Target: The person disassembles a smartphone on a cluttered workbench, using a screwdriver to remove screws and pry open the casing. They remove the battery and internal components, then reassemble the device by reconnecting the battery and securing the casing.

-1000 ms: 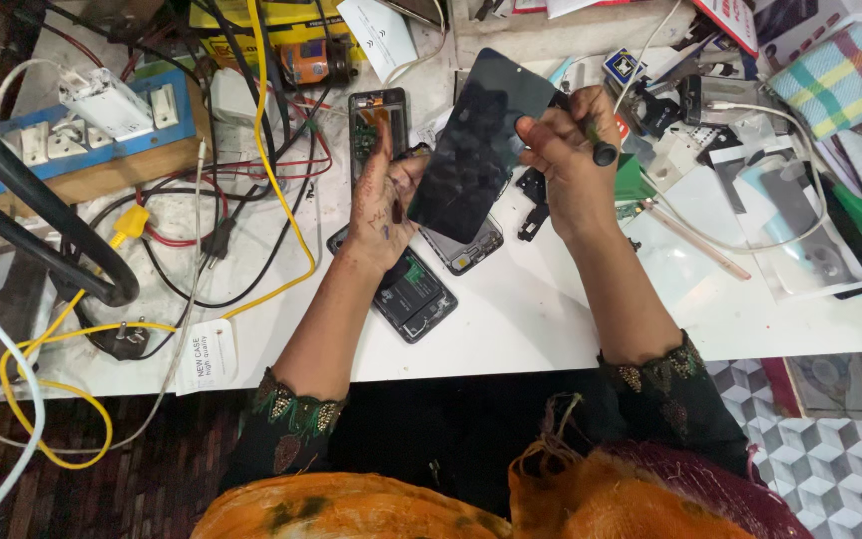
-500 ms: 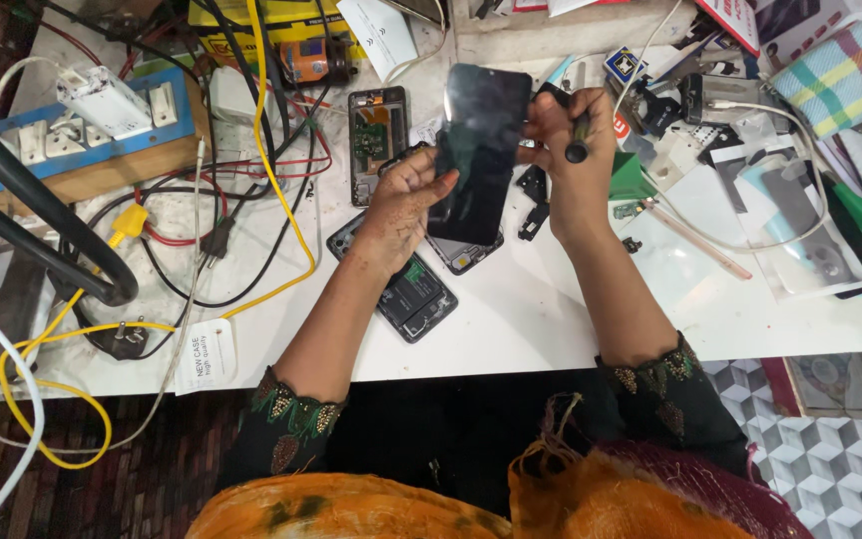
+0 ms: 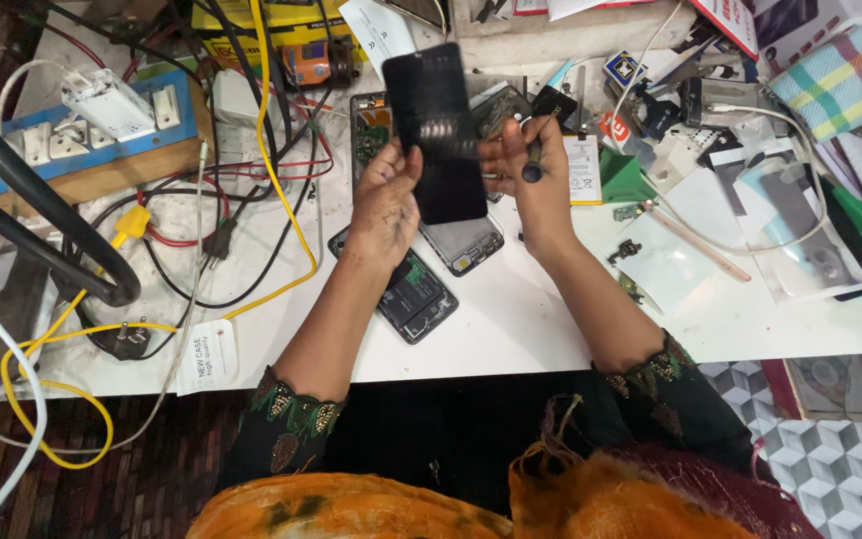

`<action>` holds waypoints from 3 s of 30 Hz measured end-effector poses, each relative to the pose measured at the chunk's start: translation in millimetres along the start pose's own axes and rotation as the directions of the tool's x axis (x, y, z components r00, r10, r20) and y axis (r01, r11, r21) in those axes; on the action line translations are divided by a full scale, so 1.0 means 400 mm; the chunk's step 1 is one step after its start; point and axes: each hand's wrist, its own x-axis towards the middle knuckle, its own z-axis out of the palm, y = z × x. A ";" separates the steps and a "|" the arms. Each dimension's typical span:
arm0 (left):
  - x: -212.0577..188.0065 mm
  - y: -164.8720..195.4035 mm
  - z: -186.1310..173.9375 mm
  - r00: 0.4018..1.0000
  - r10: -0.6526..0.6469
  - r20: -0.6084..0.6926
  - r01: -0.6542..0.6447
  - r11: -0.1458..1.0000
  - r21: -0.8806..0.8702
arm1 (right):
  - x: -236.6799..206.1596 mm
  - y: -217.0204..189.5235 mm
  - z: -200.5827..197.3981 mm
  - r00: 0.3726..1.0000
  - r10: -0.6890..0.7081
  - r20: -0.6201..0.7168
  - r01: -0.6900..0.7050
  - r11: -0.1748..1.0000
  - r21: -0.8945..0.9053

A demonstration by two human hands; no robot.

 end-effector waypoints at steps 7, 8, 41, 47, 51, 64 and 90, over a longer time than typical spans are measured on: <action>0.010 0.024 -0.059 0.996 0.084 0.032 -0.071 0.955 -0.289 | -0.006 0.004 0.004 0.979 -0.159 0.129 0.151 0.986 0.073; 0.006 0.027 -0.059 0.970 0.150 0.192 -0.071 0.928 -0.365 | -0.008 0.009 0.003 0.973 -0.171 0.158 0.160 0.984 0.082; -0.034 0.009 0.064 0.976 0.007 0.219 0.060 0.954 -0.295 | -0.095 0.000 0.077 0.838 -0.312 0.449 0.477 0.817 -0.323; -0.032 -0.007 0.046 0.996 0.023 0.089 -0.016 0.997 -0.077 | -0.085 -0.020 0.065 0.828 -0.368 0.423 0.525 0.772 -0.358; -0.024 -0.023 0.026 0.999 0.045 -0.003 -0.045 0.994 -0.101 | -0.061 -0.044 0.043 0.866 -0.395 0.305 0.498 0.718 -0.486; -0.043 0.004 0.067 0.991 0.002 0.136 -0.013 0.997 0.077 | 0.011 -0.102 -0.118 0.882 -0.472 -0.003 0.098 0.189 -0.977; -0.042 0.030 0.080 0.999 -0.033 0.020 0.032 0.997 0.069 | 0.077 -0.031 -0.159 0.955 -0.264 -0.135 -0.151 -0.041 -0.988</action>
